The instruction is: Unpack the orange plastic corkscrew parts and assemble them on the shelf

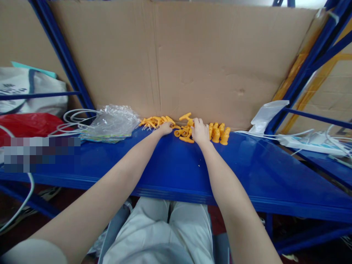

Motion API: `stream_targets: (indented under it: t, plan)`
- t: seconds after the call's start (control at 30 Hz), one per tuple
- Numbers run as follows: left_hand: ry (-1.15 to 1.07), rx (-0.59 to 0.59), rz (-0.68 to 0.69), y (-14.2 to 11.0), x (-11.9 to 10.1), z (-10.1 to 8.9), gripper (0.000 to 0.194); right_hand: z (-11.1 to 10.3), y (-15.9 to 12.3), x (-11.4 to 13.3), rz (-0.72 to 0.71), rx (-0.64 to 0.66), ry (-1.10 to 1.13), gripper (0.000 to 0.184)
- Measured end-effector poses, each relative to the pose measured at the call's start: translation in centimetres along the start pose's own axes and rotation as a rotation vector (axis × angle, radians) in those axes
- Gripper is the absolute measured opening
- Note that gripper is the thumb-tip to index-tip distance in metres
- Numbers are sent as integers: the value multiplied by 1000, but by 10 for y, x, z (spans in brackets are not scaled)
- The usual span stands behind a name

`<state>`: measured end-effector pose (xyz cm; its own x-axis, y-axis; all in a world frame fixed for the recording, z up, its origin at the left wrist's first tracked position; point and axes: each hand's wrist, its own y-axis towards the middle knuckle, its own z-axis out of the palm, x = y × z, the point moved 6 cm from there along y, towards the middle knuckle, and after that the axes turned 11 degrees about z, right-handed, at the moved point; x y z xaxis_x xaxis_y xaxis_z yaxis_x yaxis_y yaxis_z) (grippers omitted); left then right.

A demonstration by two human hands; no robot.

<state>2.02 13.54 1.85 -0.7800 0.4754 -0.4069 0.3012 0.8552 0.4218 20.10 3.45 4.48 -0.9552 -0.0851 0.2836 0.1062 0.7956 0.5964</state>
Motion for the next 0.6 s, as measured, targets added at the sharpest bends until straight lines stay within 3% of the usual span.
stream_targets:
  t: [0.1,0.3,0.37,0.5,0.6]
  plan:
    - [-58,-18,-63,5,6,-5,30,-3,0,-4,4,-5,36,33]
    - [-45,-60,-50,1,6,-20,33,-5,2,-5,-32,-15,121,34]
    - [-6,-94,20,-5,-1,-26,41,-6,1,-3,-55,-9,144,34]
    - [81,-140,313,-20,-31,-39,66,-6,-1,7,-122,10,189,30]
    - [127,10,437,-27,-48,-39,51,-4,0,11,-168,14,244,27]
